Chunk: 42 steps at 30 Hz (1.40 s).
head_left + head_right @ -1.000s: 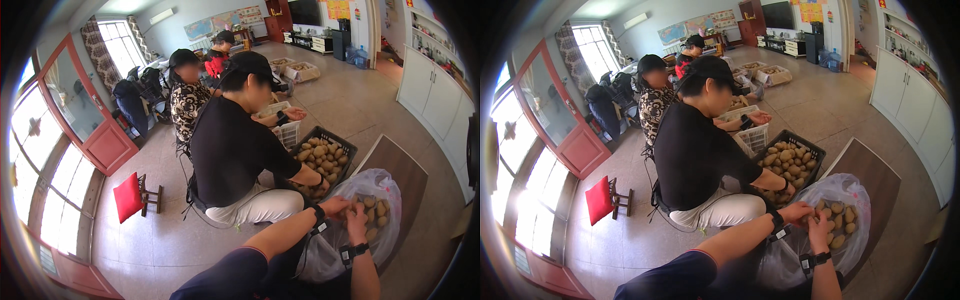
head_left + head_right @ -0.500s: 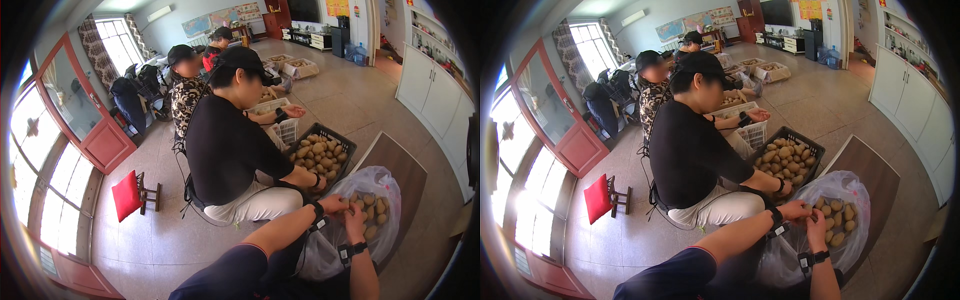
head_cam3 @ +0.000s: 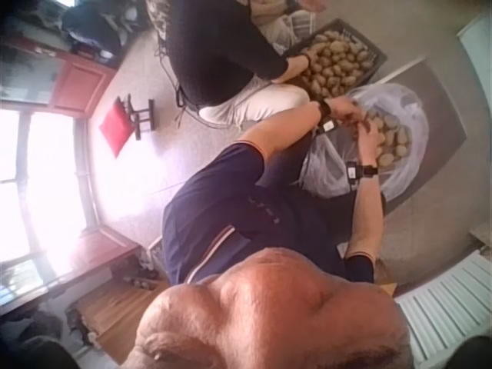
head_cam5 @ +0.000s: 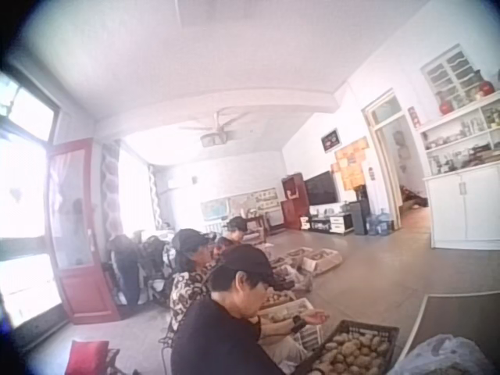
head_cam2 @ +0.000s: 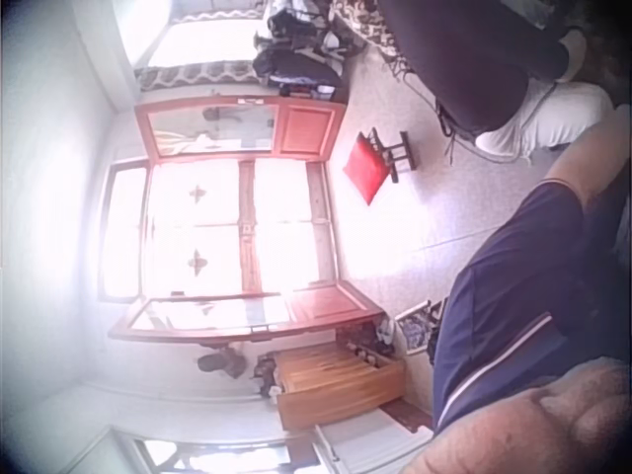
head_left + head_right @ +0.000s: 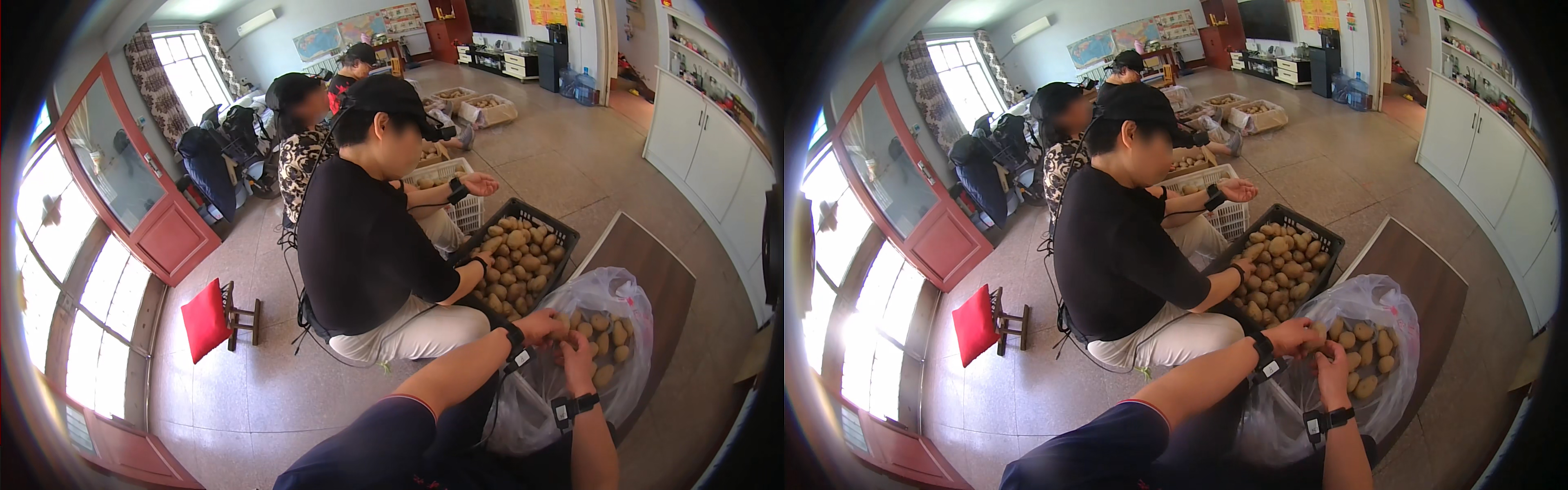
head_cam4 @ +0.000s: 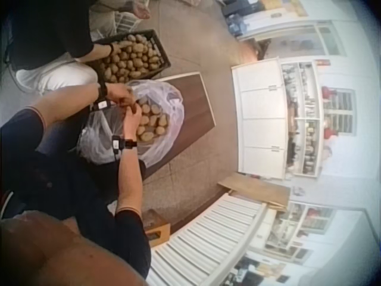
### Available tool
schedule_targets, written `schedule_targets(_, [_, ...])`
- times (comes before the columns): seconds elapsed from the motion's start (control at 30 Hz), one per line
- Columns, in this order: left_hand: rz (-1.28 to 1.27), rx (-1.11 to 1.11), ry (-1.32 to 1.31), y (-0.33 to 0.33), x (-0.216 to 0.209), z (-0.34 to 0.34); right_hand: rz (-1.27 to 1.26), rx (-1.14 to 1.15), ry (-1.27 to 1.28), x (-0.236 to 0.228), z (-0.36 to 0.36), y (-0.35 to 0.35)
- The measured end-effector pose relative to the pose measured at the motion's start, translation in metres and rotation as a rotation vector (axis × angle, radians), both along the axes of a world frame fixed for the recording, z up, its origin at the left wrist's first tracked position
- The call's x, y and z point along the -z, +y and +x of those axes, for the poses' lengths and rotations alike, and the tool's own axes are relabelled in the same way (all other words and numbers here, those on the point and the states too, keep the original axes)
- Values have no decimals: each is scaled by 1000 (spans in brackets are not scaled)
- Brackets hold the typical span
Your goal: The person sorts potatoes by hand, picking them one at a time from a plastic crate and placing them into a plastic bag. They also move potatoes within the bag and pick up potatoes from the table to place them inside.
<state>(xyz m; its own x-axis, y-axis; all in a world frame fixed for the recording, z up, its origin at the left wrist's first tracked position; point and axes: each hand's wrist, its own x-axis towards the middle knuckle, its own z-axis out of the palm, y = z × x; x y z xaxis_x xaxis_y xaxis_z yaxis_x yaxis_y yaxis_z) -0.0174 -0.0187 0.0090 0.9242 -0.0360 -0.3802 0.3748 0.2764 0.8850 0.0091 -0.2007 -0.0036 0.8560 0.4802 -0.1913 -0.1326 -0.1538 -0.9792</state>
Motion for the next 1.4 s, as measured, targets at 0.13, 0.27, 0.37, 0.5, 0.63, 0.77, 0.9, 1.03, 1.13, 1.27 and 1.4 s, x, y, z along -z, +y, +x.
schedule_targets(0.13, [-127,-85,-13,7,-5,1,-19,32,11,4,-4,-7])
schedule_targets(0.27, [-180,-284,13,15,-3,3,-21,62,54,37,8,-29])
schedule_targets(0.37, [-242,-379,1,30,8,6,-144,46,-138,87,35,-55])
schedule_targets(0.5, [-191,-519,15,50,21,6,-528,95,-524,103,43,-76])
schedule_targets(0.63, [-190,-598,54,53,27,13,-575,96,-611,106,42,-93])
schedule_targets(0.77, [-173,-668,81,61,39,15,-667,82,-617,87,29,-86])
schedule_targets(0.9, [-214,-659,88,65,45,19,-755,62,-637,91,28,-91])
schedule_targets(1.03, [-233,-674,100,69,50,16,-776,66,-640,89,23,-88])
schedule_targets(1.13, [-231,-678,106,68,48,17,-805,59,-600,90,21,-90])
schedule_targets(1.27, [-220,-679,111,70,49,18,-833,35,-596,94,19,-90])
schedule_targets(1.4, [-214,-682,109,71,50,18,-863,11,-583,87,14,-87])
